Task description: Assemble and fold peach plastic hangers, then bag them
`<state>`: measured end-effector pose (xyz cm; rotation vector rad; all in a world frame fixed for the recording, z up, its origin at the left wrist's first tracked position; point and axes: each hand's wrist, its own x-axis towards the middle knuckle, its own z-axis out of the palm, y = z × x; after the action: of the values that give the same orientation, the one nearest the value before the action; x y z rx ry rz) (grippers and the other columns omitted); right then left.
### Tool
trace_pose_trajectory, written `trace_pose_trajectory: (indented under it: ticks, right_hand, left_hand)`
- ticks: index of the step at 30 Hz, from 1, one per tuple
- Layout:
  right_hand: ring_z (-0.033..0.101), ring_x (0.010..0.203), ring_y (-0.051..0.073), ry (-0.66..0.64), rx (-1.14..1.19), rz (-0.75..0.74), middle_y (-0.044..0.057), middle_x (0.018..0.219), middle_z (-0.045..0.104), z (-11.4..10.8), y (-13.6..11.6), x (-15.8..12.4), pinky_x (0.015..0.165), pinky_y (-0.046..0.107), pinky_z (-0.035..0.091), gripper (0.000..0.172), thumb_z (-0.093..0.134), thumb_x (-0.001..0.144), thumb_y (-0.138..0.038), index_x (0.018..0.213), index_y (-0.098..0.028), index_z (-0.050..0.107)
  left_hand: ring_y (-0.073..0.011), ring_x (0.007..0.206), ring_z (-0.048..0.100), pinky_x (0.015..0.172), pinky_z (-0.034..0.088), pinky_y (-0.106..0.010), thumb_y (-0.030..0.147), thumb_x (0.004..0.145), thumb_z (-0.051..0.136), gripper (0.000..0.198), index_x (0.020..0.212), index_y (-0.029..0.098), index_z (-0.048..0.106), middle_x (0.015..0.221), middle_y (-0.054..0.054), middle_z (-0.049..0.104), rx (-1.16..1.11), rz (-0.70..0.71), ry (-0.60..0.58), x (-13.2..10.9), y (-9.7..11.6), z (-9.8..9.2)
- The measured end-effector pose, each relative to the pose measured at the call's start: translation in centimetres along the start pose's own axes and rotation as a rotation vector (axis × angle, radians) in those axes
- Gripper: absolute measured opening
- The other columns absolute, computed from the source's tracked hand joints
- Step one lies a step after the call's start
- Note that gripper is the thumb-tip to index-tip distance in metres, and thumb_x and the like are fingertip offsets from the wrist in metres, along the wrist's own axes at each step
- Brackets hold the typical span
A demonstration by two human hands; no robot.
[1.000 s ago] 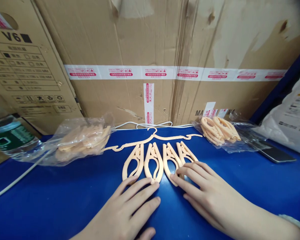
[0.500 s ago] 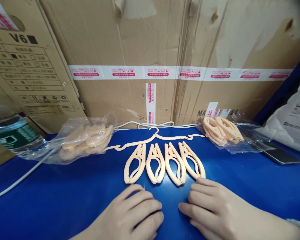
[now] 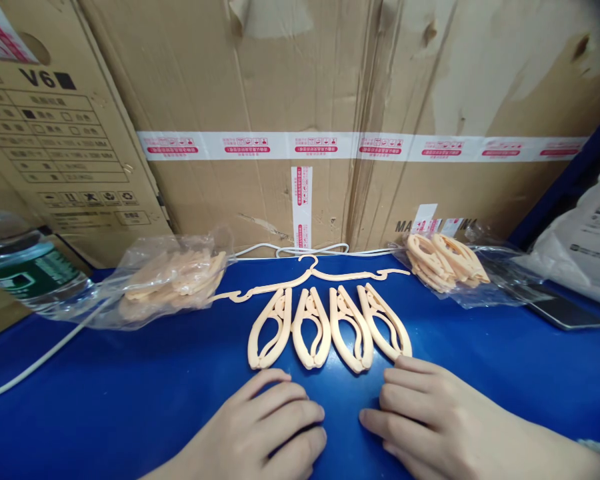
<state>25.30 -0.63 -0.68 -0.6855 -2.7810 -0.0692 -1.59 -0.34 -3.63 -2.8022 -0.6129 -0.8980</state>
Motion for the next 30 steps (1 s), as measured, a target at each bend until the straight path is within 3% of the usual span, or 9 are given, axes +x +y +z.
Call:
trace_pose_trajectory:
  ticks: [8, 12, 15, 20, 25, 30]
  right_hand:
    - [0.064, 0.078, 0.018, -0.017, 0.082, 0.036, 0.006, 0.080, 0.068, -0.4, -0.2, 0.1, 0.085, 0.033, 0.051, 0.029, 0.041, 0.100, -0.015, 0.109, -0.018, 0.068]
    - [0.066, 0.083, 0.019, 0.079, 0.153, 0.106, 0.007, 0.091, 0.070, -0.6, 0.6, -0.1, 0.080, 0.031, 0.054, 0.034, 0.046, 0.096, -0.016, 0.127, -0.019, 0.059]
    - [0.067, 0.092, 0.019, 0.241, 0.162, 0.204, 0.008, 0.102, 0.070, -0.8, 2.3, -0.2, 0.079, 0.030, 0.055, 0.042, 0.046, 0.095, -0.014, 0.137, -0.022, 0.049]
    - [0.066, 0.089, 0.019, 0.373, 0.128, 0.316, 0.008, 0.099, 0.070, -1.0, 7.4, 0.3, 0.080, 0.034, 0.057, 0.029, 0.045, 0.098, -0.019, 0.125, -0.019, 0.057]
    - [0.066, 0.105, 0.026, 0.209, -0.003, 0.404, 0.015, 0.112, 0.070, -1.1, 12.4, 1.8, 0.093, 0.045, 0.053, 0.031, 0.045, 0.095, -0.017, 0.121, -0.012, 0.063]
    - [0.064, 0.111, 0.026, 0.064, 0.039, 0.407, 0.015, 0.116, 0.070, -0.8, 14.9, 3.9, 0.101, 0.041, 0.048, 0.029, 0.051, 0.094, -0.019, 0.116, -0.012, 0.068]
  left_hand:
    - [-0.0153, 0.085, 0.069, 0.093, 0.053, -0.033, 0.015, 0.100, 0.049, 0.022, 0.098, 0.019, 0.071, 0.097, -0.001, 0.077, -0.005, 0.003, -0.019, 0.1, 0.0, -0.2]
    - [-0.0160, 0.086, 0.069, 0.094, 0.052, -0.033, 0.015, 0.099, 0.049, 0.021, 0.100, 0.018, 0.070, 0.098, -0.002, 0.077, -0.010, 0.003, -0.018, 0.0, 0.1, -0.2]
    - [-0.0157, 0.084, 0.068, 0.092, 0.052, -0.032, 0.016, 0.100, 0.047, 0.023, 0.100, 0.018, 0.070, 0.096, -0.002, 0.076, -0.016, 0.032, 0.013, -0.1, -0.3, 0.4]
    - [-0.0156, 0.081, 0.067, 0.092, 0.051, -0.033, 0.018, 0.100, 0.042, 0.027, 0.104, 0.017, 0.069, 0.093, -0.003, 0.075, -0.052, 0.095, 0.148, -0.8, -1.2, 1.8]
    - [-0.0171, 0.093, 0.067, 0.105, 0.044, -0.036, 0.018, 0.099, 0.043, 0.029, 0.115, 0.018, 0.067, 0.096, -0.003, 0.076, -0.052, 0.054, 0.185, -1.1, -1.3, 1.6]
    - [-0.0174, 0.096, 0.067, 0.108, 0.038, -0.036, 0.019, 0.099, 0.045, 0.027, 0.114, 0.018, 0.068, 0.099, -0.002, 0.077, -0.035, 0.074, 0.218, -0.9, -0.6, 0.7]
